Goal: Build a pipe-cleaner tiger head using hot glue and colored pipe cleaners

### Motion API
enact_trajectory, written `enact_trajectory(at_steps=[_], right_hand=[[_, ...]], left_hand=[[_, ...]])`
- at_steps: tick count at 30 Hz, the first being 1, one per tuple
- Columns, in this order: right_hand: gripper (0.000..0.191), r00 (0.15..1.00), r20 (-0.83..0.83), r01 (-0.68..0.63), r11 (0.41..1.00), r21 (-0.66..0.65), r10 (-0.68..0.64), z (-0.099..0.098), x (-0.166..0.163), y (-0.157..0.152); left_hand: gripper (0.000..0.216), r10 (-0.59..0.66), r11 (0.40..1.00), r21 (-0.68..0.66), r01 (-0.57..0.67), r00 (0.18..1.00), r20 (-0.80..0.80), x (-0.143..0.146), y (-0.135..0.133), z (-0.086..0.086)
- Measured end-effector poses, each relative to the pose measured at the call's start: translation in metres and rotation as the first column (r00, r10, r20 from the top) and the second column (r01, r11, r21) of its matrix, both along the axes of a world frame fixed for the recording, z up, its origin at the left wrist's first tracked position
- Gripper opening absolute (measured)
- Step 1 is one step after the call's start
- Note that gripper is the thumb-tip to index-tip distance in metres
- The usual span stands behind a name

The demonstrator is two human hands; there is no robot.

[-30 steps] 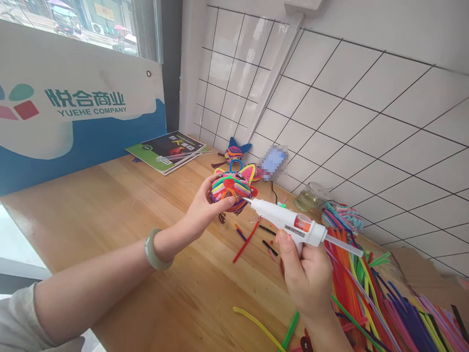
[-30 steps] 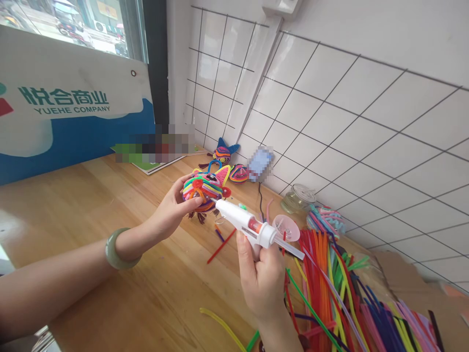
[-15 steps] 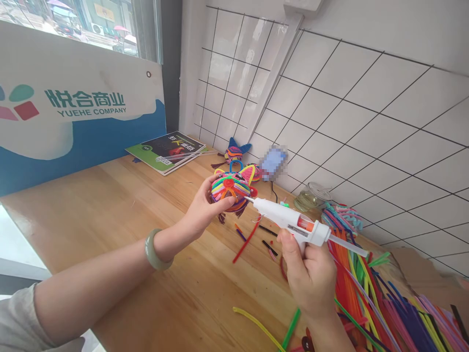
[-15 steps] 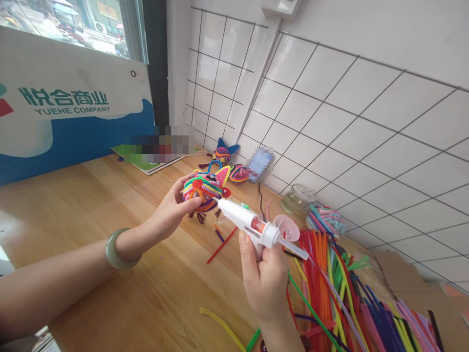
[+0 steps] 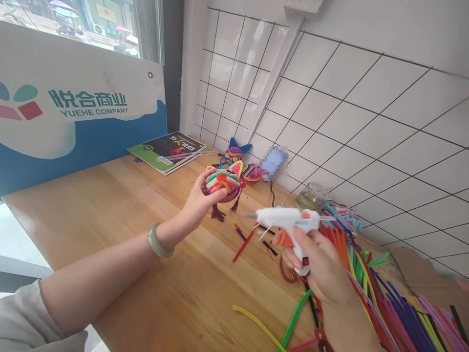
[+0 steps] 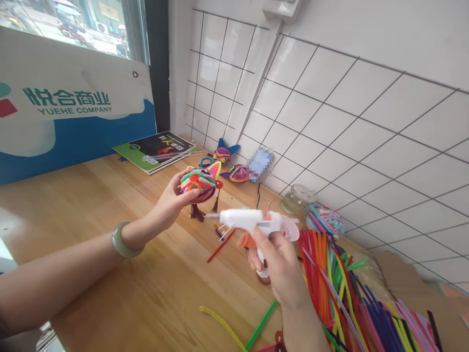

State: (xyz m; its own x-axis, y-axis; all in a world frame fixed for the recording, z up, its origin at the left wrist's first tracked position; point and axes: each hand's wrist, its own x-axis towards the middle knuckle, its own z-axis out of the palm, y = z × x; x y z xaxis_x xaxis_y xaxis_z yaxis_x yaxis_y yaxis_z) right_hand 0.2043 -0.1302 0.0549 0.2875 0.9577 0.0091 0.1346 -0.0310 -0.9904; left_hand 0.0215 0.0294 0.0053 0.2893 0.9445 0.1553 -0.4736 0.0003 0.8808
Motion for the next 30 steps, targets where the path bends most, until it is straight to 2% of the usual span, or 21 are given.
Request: enact_trajectory(at_steps=[1, 3, 5, 7, 9, 12, 15, 17, 18, 21, 24, 27, 30], right_hand=[[0.036, 0.997, 0.014, -0.075, 0.990, -0.117, 0.077, -0.004, 0.002, 0.000], [0.042, 0.967, 0.062, -0.213, 0.920, -0.328, 0.246, -0.014, -0.001, 0.003], [0.045, 0.908, 0.106, -0.325, 0.841, -0.433, 0.406, -0.025, -0.011, 0.006], [0.043, 0.866, 0.144, -0.365, 0.801, -0.475, 0.480, -0.034, -0.027, 0.011], [0.042, 0.871, 0.186, -0.317, 0.810, -0.493, 0.454, -0.040, -0.042, 0.015], [0.036, 0.800, 0.460, -0.222, 0.902, -0.371, 0.386, -0.042, -0.050, 0.019], [0.029, 0.591, 0.777, -0.058, 0.972, -0.226, 0.216, -0.036, -0.031, 0.019], [0.026, 0.421, 0.883, 0.091, 0.959, -0.267, 0.206, -0.032, -0.009, 0.016], [0.024, 0.395, 0.893, 0.149, 0.944, -0.294, 0.215, -0.031, 0.002, 0.014], [0.026, 0.363, 0.891, 0.255, 0.891, -0.376, 0.272, -0.036, 0.025, 0.010], [0.027, 0.354, 0.884, 0.303, 0.856, -0.418, 0.307, -0.048, 0.031, 0.010], [0.023, 0.371, 0.873, 0.281, 0.858, -0.430, 0.316, -0.054, 0.030, 0.014], [0.023, 0.420, 0.854, 0.200, 0.887, -0.417, 0.307, -0.047, 0.029, 0.016]], left_hand=[[0.074, 0.020, 1.000, 0.004, -0.020, 1.000, -0.004, -0.001, 0.003, 0.000], [0.072, 0.062, 0.998, 0.015, -0.062, 0.998, -0.009, -0.004, 0.008, 0.001], [0.070, 0.098, 0.995, 0.030, -0.098, 0.995, -0.014, -0.006, 0.011, 0.002], [0.069, 0.129, 0.991, 0.037, -0.129, 0.991, -0.025, -0.006, 0.012, 0.003], [0.069, 0.142, 0.989, 0.038, -0.141, 0.989, -0.040, -0.006, 0.011, 0.003], [0.068, 0.116, 0.993, 0.039, -0.113, 0.990, -0.075, -0.005, 0.007, 0.003], [0.068, 0.084, 0.996, 0.044, -0.081, 0.993, -0.087, -0.003, 0.004, 0.002], [0.070, 0.065, 0.997, 0.048, -0.061, 0.994, -0.083, -0.002, 0.002, 0.002], [0.071, 0.054, 0.998, 0.048, -0.050, 0.995, -0.082, -0.002, 0.000, 0.002], [0.072, 0.020, 0.998, 0.053, -0.017, 0.998, -0.066, 0.001, -0.004, 0.003], [0.073, 0.001, 0.999, 0.046, 0.001, 0.999, -0.051, 0.003, -0.009, 0.004], [0.074, -0.049, 0.999, 0.020, 0.050, 0.996, -0.071, 0.004, -0.013, 0.006], [0.071, -0.092, 0.996, 0.014, 0.093, 0.993, -0.067, 0.002, -0.016, 0.005]])
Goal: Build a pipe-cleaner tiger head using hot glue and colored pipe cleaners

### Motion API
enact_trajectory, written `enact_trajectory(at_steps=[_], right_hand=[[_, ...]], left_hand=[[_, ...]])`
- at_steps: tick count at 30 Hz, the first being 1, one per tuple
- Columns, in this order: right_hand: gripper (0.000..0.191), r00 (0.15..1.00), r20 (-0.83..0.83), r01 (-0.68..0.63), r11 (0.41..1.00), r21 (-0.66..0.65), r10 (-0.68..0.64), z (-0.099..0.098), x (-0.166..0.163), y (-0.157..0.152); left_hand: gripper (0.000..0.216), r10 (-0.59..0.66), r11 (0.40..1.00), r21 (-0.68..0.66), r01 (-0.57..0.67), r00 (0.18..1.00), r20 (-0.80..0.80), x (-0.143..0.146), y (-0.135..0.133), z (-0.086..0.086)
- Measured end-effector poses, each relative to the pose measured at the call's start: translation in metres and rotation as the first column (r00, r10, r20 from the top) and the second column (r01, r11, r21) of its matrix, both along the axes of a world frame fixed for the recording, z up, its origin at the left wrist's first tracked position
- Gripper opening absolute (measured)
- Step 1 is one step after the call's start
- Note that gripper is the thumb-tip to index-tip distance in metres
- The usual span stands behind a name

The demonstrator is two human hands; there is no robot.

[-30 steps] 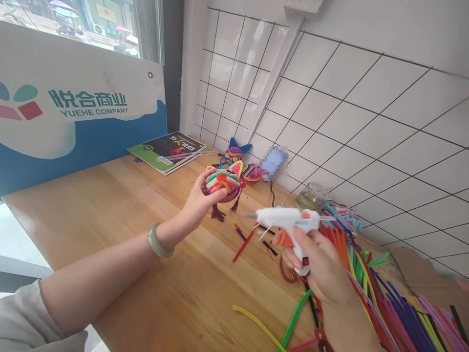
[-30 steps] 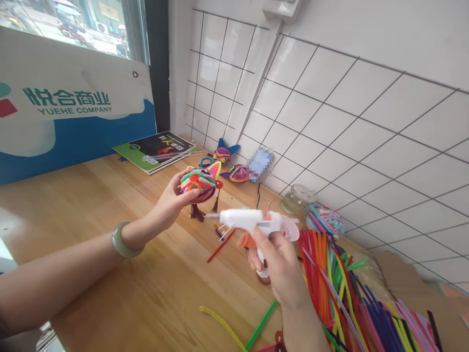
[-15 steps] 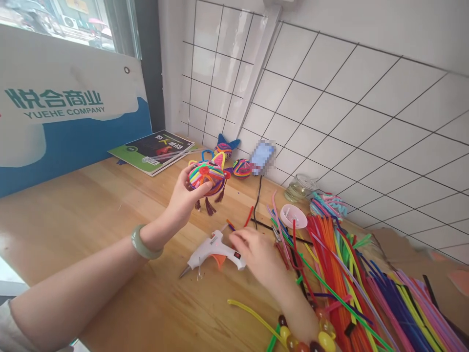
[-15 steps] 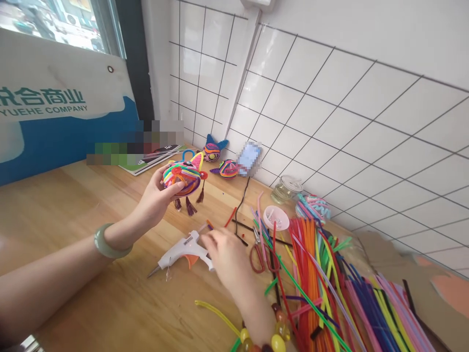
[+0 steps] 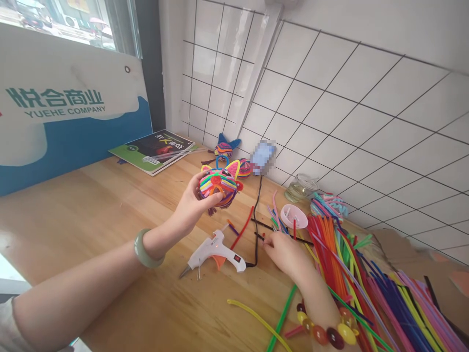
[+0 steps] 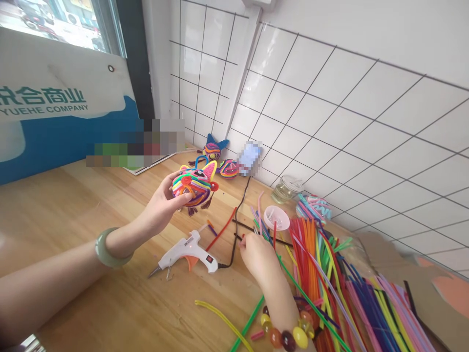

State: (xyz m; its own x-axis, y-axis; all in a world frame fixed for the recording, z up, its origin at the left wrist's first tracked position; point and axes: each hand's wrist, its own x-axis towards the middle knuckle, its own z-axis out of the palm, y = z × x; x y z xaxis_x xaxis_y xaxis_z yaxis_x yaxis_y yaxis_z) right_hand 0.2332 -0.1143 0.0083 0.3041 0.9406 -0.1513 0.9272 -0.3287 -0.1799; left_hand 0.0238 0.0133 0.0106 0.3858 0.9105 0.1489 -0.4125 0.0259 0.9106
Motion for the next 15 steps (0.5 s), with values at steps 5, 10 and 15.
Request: enact_trajectory(at_steps=[5, 10, 15], right_hand=[[0.019, 0.953, -0.278, -0.044, 0.961, 0.273, 0.122, 0.028, -0.021, -0.006], [0.013, 0.880, -0.327, -0.037, 0.737, 0.674, 0.343, 0.044, -0.057, -0.013], [0.014, 0.907, -0.187, -0.089, 0.605, 0.791, 0.378, 0.041, -0.069, -0.012]], left_hand=[[0.067, -0.070, 0.997, 0.041, 0.069, 0.998, 0.009, 0.001, -0.005, -0.002], [0.067, -0.139, 0.990, 0.044, 0.137, 0.990, 0.041, 0.003, -0.014, 0.003], [0.069, -0.243, 0.970, 0.032, 0.243, 0.970, 0.012, 0.003, -0.024, 0.005]])
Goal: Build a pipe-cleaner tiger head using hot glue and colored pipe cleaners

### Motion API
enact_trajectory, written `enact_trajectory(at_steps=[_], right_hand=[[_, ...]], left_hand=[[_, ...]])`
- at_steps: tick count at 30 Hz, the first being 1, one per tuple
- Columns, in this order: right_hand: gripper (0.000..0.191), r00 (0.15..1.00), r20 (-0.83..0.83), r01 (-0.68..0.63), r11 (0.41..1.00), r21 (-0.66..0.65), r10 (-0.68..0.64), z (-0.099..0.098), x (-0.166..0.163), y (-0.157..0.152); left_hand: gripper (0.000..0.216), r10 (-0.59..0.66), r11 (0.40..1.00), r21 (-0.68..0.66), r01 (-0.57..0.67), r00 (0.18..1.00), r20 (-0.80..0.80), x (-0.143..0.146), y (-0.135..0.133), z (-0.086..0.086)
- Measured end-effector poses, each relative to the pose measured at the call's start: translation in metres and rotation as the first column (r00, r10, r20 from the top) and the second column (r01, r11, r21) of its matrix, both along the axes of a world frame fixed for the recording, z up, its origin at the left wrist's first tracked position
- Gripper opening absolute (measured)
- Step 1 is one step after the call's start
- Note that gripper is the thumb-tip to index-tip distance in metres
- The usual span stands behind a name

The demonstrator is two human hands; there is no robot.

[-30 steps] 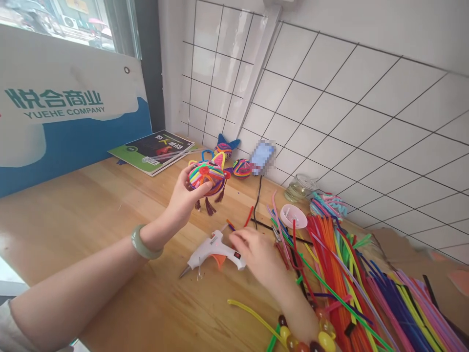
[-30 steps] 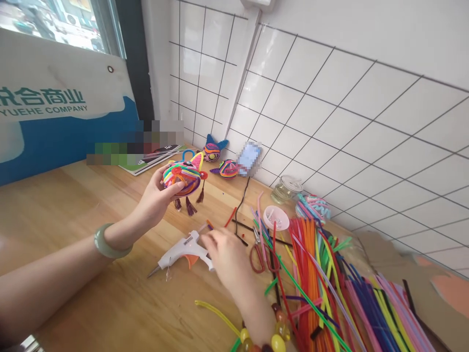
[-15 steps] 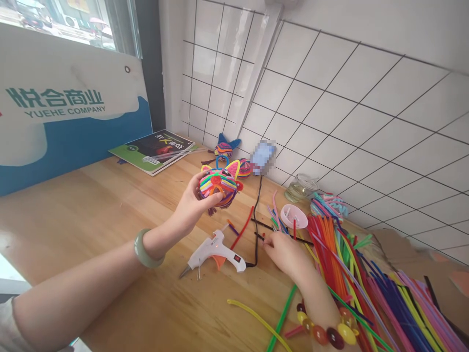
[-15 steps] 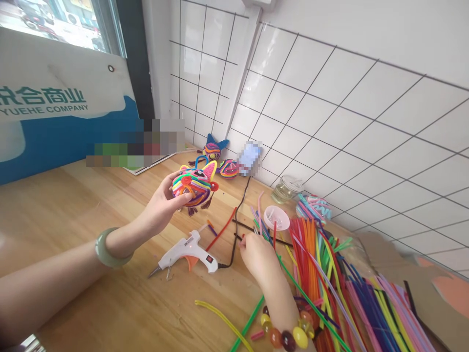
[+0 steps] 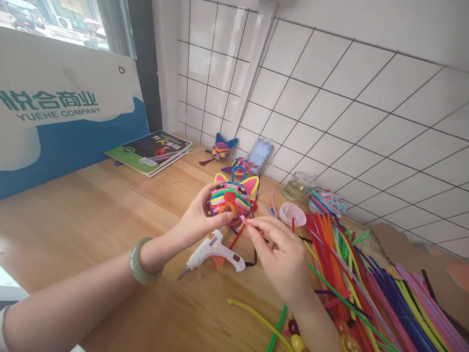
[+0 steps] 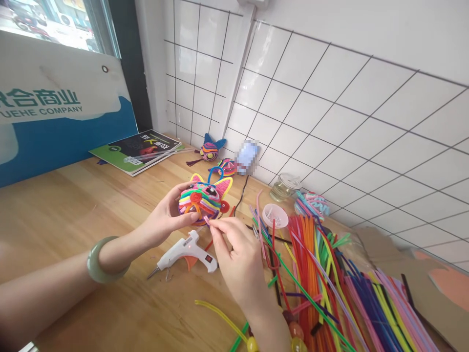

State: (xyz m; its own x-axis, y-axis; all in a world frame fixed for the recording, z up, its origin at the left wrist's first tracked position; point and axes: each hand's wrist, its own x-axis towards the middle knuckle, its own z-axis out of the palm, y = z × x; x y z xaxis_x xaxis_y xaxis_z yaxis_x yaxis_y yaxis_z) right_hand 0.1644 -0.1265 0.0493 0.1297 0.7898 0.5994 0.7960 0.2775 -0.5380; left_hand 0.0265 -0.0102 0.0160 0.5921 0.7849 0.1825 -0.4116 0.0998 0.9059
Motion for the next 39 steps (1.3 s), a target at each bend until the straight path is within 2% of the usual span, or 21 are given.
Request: enact_trajectory(at_steps=[4, 7, 17, 29, 39], right_hand=[[0.018, 0.995, 0.101, -0.015, 0.994, 0.106, 0.004, -0.0037, -0.0012, 0.0006], [0.022, 0.986, 0.169, -0.035, 0.990, 0.136, 0.011, -0.0053, -0.0020, -0.0001], [0.024, 0.960, 0.280, -0.039, 0.986, 0.162, -0.008, -0.0079, -0.0022, -0.0020], [0.022, 0.942, 0.334, -0.024, 0.986, 0.167, -0.034, -0.0066, -0.0038, -0.0024], [0.020, 0.929, 0.368, -0.029, 0.984, 0.175, -0.038, -0.0069, -0.0036, -0.0019]], left_hand=[[0.069, -0.036, 0.999, 0.008, 0.036, 0.999, -0.019, -0.0008, -0.0040, 0.0011], [0.068, -0.055, 0.998, 0.011, 0.056, 0.998, -0.035, -0.0013, -0.0055, 0.0027], [0.067, -0.096, 0.995, 0.001, 0.096, 0.995, -0.034, -0.0004, -0.0097, 0.0074], [0.066, -0.134, 0.991, -0.001, 0.134, 0.990, -0.037, -0.0005, -0.0092, 0.0057], [0.064, -0.098, 0.995, 0.014, 0.099, 0.991, -0.090, 0.0002, -0.0096, 0.0067]])
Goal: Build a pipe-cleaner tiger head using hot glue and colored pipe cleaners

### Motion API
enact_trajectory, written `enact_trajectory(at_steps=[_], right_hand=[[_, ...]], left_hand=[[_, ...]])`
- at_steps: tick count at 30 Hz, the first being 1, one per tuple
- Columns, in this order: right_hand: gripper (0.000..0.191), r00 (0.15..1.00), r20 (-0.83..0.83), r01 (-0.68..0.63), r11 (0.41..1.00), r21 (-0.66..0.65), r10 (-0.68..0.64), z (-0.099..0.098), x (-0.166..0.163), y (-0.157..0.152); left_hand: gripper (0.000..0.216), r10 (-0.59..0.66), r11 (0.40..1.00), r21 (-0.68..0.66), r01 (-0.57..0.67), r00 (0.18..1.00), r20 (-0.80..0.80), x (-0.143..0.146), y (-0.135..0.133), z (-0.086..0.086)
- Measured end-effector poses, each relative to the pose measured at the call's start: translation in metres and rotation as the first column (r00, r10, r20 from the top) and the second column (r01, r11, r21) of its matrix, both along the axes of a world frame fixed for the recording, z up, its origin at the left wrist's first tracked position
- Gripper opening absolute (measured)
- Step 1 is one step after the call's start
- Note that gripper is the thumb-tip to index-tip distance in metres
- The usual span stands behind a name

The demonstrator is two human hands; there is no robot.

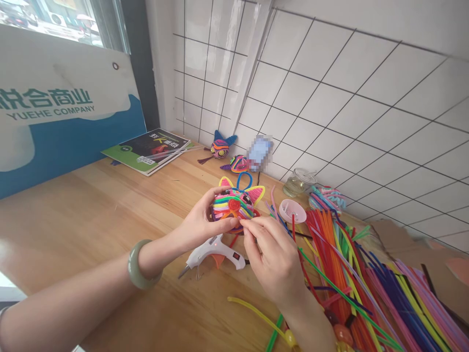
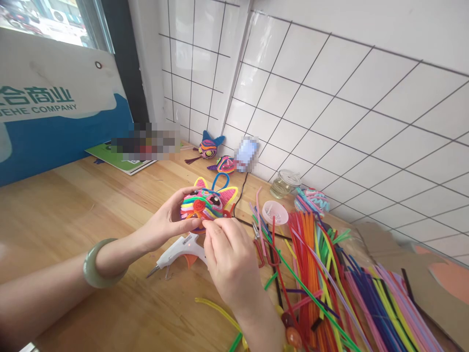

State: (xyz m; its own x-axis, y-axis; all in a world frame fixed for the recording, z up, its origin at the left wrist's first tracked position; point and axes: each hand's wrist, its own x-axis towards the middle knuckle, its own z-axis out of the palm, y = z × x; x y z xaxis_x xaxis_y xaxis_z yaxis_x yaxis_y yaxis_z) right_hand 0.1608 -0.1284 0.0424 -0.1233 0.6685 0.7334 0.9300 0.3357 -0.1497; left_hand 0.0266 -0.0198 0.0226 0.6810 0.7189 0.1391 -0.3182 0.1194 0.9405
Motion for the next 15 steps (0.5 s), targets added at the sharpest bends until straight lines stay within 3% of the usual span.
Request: enact_trajectory(at_steps=[8, 12, 15], right_hand=[[0.018, 1.000, -0.021, 0.008, 1.000, -0.020, -0.008, -0.0022, -0.0010, 0.0015], [0.013, 0.989, -0.148, -0.020, 1.000, -0.011, 0.018, -0.0005, -0.0003, 0.0028], [0.010, 0.954, -0.298, -0.015, 0.995, -0.097, -0.015, 0.0007, 0.0024, 0.0032]], left_hand=[[0.063, 0.046, 0.999, 0.003, -0.046, 0.995, -0.087, -0.0016, -0.0004, -0.0012], [0.064, 0.039, 0.999, -0.020, -0.041, 0.996, -0.080, -0.0017, 0.0031, -0.0051], [0.065, 0.054, 0.996, -0.062, -0.058, 0.997, -0.062, -0.0016, 0.0056, -0.0061]])
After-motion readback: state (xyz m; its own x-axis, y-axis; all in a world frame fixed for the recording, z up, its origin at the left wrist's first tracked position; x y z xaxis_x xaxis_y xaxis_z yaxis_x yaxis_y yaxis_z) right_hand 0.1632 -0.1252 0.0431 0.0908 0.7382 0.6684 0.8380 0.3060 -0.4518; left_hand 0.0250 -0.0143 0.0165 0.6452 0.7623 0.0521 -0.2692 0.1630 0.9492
